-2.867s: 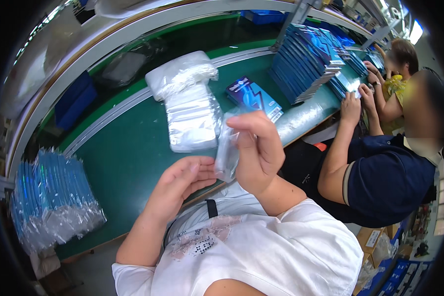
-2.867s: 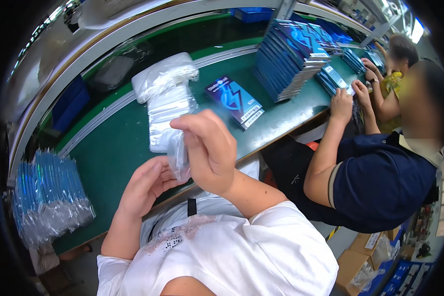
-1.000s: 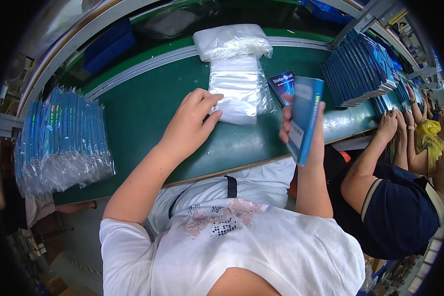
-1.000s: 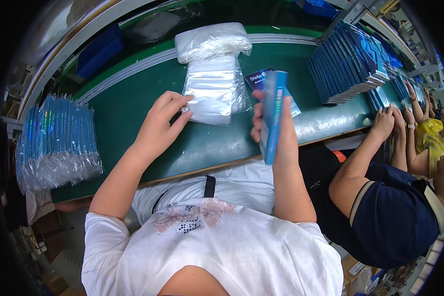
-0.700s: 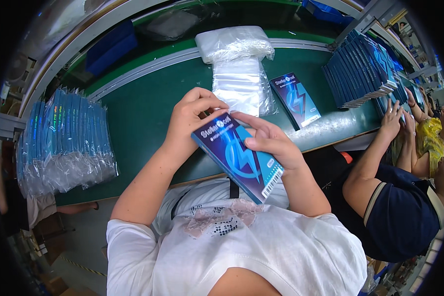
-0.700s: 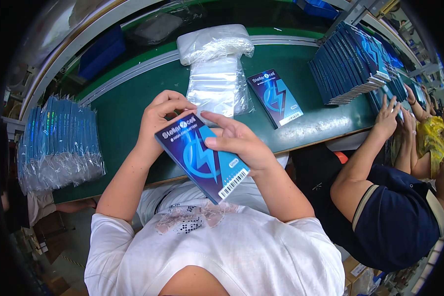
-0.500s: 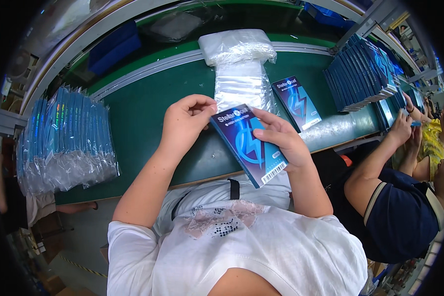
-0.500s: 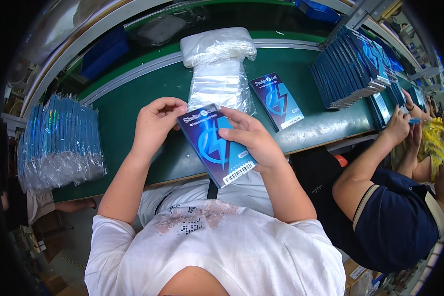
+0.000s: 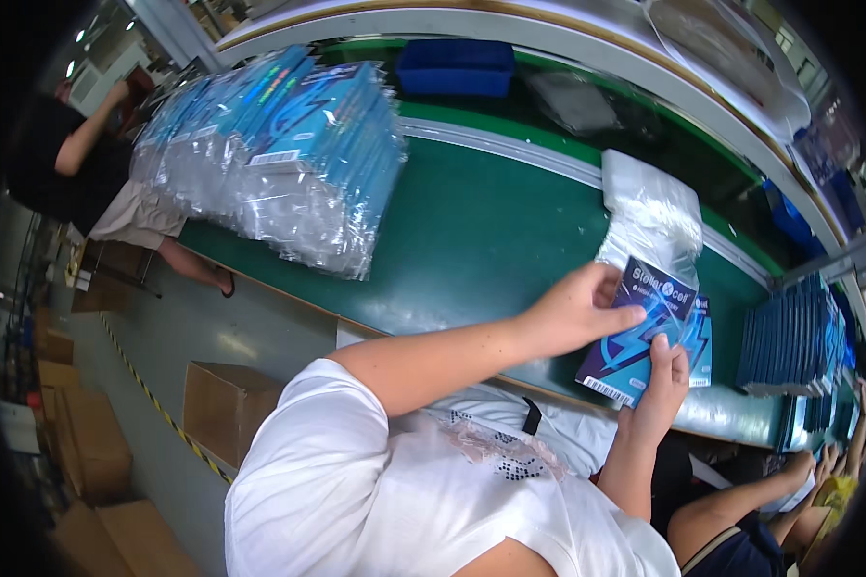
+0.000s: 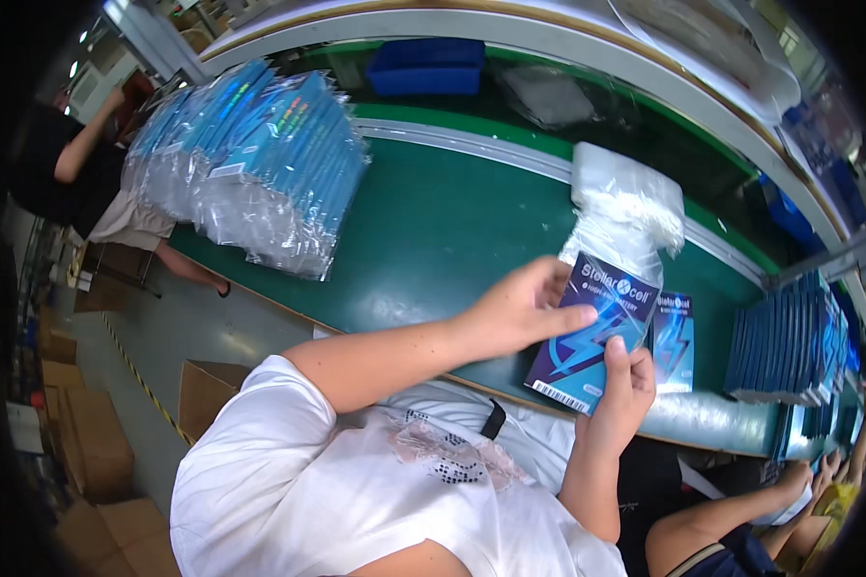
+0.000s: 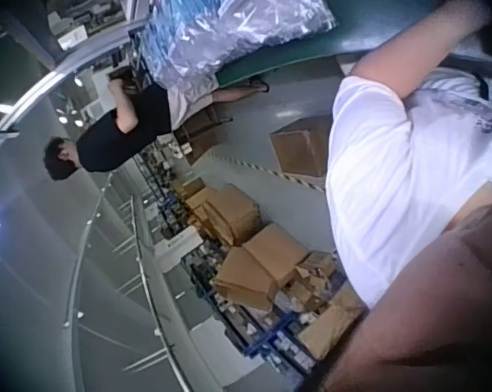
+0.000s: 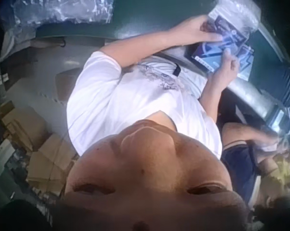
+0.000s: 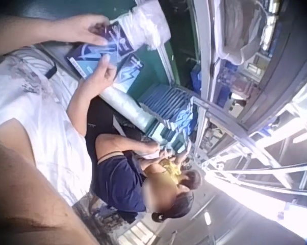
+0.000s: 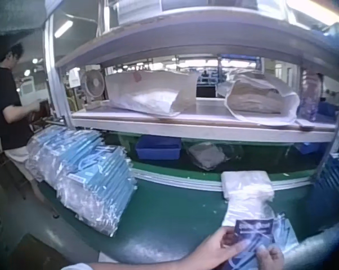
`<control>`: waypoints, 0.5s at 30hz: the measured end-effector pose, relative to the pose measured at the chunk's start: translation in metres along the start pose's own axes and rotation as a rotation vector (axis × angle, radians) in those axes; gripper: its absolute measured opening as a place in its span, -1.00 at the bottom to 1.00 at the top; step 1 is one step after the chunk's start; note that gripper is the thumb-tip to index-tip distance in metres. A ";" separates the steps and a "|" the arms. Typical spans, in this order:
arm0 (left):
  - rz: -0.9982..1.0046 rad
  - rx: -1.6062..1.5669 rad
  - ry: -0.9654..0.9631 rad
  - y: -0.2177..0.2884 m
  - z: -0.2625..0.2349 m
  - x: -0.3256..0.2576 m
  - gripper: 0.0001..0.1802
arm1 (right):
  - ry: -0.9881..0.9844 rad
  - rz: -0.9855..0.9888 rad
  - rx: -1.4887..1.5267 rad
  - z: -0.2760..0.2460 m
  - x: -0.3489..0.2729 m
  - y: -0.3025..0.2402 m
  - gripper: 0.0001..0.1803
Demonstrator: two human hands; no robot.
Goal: The person places small blue boxes into clear plastic bags on a green conveyor belt. They fold the bags and stack them. The person also handles stacks of bubble wrap and places them on the table.
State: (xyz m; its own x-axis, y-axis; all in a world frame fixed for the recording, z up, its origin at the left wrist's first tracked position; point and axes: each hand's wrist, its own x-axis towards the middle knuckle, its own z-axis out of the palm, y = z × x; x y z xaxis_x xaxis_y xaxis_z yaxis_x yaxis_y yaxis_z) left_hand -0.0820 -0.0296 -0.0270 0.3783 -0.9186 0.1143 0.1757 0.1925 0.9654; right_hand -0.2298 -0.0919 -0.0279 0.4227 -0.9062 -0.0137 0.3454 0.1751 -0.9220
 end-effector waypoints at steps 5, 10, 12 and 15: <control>-0.192 -0.542 -0.026 0.017 -0.003 -0.003 -0.64 | -0.197 0.097 -0.270 -0.003 0.002 -0.008 -0.50; -0.327 -0.608 -0.119 0.039 -0.001 -0.016 -0.68 | -0.481 -0.260 -0.502 0.007 0.004 -0.033 0.11; -0.338 -0.586 -0.276 0.030 0.009 -0.029 -0.61 | -0.236 -0.446 -0.543 0.011 0.002 -0.033 -0.15; -0.407 -0.481 -0.399 0.037 0.006 -0.031 -0.56 | 0.069 -0.804 -0.498 0.001 0.000 -0.039 -0.76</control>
State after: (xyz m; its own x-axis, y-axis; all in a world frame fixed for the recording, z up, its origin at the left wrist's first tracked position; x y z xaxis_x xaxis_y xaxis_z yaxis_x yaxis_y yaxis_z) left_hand -0.0922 0.0040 0.0070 -0.1445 -0.9873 -0.0658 0.6446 -0.1444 0.7507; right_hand -0.2423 -0.0979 0.0082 0.1580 -0.7070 0.6893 0.1077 -0.6815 -0.7238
